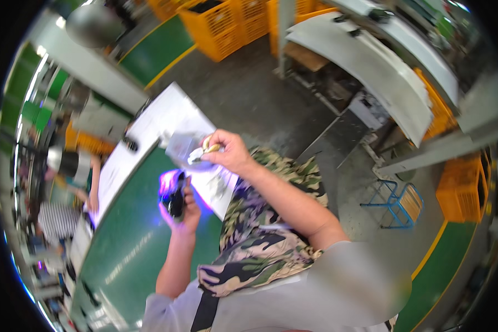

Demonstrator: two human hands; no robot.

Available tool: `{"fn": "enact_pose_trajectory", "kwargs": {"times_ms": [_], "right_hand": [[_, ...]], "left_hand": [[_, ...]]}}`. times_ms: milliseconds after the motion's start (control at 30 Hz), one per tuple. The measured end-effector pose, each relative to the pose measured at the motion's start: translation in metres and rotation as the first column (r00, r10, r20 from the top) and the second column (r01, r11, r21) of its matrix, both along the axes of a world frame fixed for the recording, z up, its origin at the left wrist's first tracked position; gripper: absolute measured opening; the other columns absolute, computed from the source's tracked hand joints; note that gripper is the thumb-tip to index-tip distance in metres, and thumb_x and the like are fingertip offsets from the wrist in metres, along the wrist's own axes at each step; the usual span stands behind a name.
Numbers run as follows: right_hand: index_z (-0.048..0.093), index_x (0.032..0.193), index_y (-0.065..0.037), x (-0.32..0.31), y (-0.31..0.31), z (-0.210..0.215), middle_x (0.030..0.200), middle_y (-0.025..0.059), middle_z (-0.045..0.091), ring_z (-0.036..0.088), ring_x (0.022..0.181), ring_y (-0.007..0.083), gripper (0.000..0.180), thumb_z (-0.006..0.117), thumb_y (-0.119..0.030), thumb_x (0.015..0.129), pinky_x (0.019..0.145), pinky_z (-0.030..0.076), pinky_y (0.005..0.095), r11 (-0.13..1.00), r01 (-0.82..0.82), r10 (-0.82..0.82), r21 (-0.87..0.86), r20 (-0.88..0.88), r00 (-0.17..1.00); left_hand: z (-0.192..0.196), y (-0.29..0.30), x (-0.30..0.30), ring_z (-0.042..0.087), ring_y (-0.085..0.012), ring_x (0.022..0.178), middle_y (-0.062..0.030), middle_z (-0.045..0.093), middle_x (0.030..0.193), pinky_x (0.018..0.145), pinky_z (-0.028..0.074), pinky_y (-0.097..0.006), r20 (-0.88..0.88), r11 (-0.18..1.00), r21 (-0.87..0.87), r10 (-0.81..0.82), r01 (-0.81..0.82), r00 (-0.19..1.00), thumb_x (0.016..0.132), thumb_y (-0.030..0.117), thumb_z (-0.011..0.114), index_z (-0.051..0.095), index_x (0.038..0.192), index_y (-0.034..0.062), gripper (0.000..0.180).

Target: Cleaning and inspecting black shoes at a manufacturing line station under UV light.

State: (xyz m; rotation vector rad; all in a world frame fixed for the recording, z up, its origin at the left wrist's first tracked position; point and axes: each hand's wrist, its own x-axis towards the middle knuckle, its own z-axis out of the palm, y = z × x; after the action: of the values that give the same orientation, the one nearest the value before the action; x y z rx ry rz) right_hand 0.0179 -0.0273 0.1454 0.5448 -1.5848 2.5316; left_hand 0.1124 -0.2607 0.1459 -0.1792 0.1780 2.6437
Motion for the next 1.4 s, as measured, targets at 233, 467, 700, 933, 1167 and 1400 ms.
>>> {"fn": "enact_pose_trajectory", "kwargs": {"times_ms": [233,467,700,933,1167,1400], "right_hand": [[0.059,0.088,-0.007,0.013,0.106,-0.048,0.087,0.0020,0.063,0.059,0.077,0.0107,0.019,0.077,-0.004,0.082,0.066,0.049,0.0262,0.846,0.379,-0.187,-0.376,0.457,0.870],[0.054,0.100,-0.009,0.057,0.179,-0.138,0.094,0.0038,0.064,0.063,0.083,0.0155,0.019,0.071,-0.009,0.090,0.071,0.051,0.0329,0.683,0.602,-0.234,-0.413,0.657,0.716],[0.053,0.090,-0.010,0.076,0.202,-0.188,0.085,0.0028,0.063,0.061,0.072,0.0156,0.022,0.074,-0.004,0.086,0.063,0.049,0.0302,0.622,0.618,-0.186,-0.482,0.675,0.714],[0.054,0.089,-0.009,0.065,0.223,-0.198,0.082,0.0041,0.063,0.059,0.069,0.0152,0.022,0.075,-0.004,0.084,0.062,0.047,0.0298,0.619,0.637,-0.229,-0.459,0.670,0.706],[0.058,0.089,-0.007,0.064,0.231,-0.191,0.081,0.0032,0.063,0.060,0.069,0.0136,0.019,0.076,-0.007,0.083,0.061,0.047,0.0277,0.602,0.631,-0.221,-0.489,0.658,0.720],[0.054,0.088,-0.010,0.062,0.235,-0.203,0.083,0.0028,0.063,0.060,0.072,0.0143,0.022,0.075,-0.008,0.085,0.065,0.047,0.0280,0.605,0.584,-0.191,-0.541,0.613,0.766]], "left_hand": [[0.039,0.068,-0.053,0.068,-0.0309,0.107,-0.0177,0.064,0.125,0.087,0.060,-0.046,-0.086,0.961,-0.276,-0.046,0.020,0.995,0.092,0.040,0.063,0.040,0.146,-0.0013,0.072],[0.083,0.195,-0.117,0.060,-0.0305,0.122,-0.0136,0.063,0.132,0.112,0.043,-0.048,-0.291,0.850,-0.520,-0.270,0.085,0.918,0.096,0.035,0.062,0.054,0.137,0.0048,0.051],[0.199,0.376,-0.155,0.064,-0.0277,0.111,-0.0120,0.063,0.122,0.103,0.051,-0.042,-0.498,0.681,-0.730,-0.473,-0.057,0.727,0.087,0.009,0.065,0.048,0.132,0.0026,0.048],[0.297,0.551,-0.206,0.067,-0.0250,0.095,-0.0132,0.064,0.107,0.087,0.057,-0.039,-0.718,0.564,-0.685,-0.630,-0.461,0.296,0.073,0.000,0.082,0.047,0.131,-0.0025,0.068],[0.340,0.674,-0.222,0.065,-0.0275,0.113,-0.0199,0.066,0.125,0.100,0.050,-0.035,-0.537,0.136,-0.063,-0.840,-0.989,-0.081,0.066,0.030,0.088,0.049,0.142,-0.0022,0.091],[0.325,0.733,-0.195,0.061,-0.0359,0.118,-0.0217,0.066,0.121,0.105,0.046,-0.040,-0.381,0.099,0.034,-0.919,-0.994,-0.105,0.063,0.031,0.089,0.046,0.141,-0.0024,0.095]]}}
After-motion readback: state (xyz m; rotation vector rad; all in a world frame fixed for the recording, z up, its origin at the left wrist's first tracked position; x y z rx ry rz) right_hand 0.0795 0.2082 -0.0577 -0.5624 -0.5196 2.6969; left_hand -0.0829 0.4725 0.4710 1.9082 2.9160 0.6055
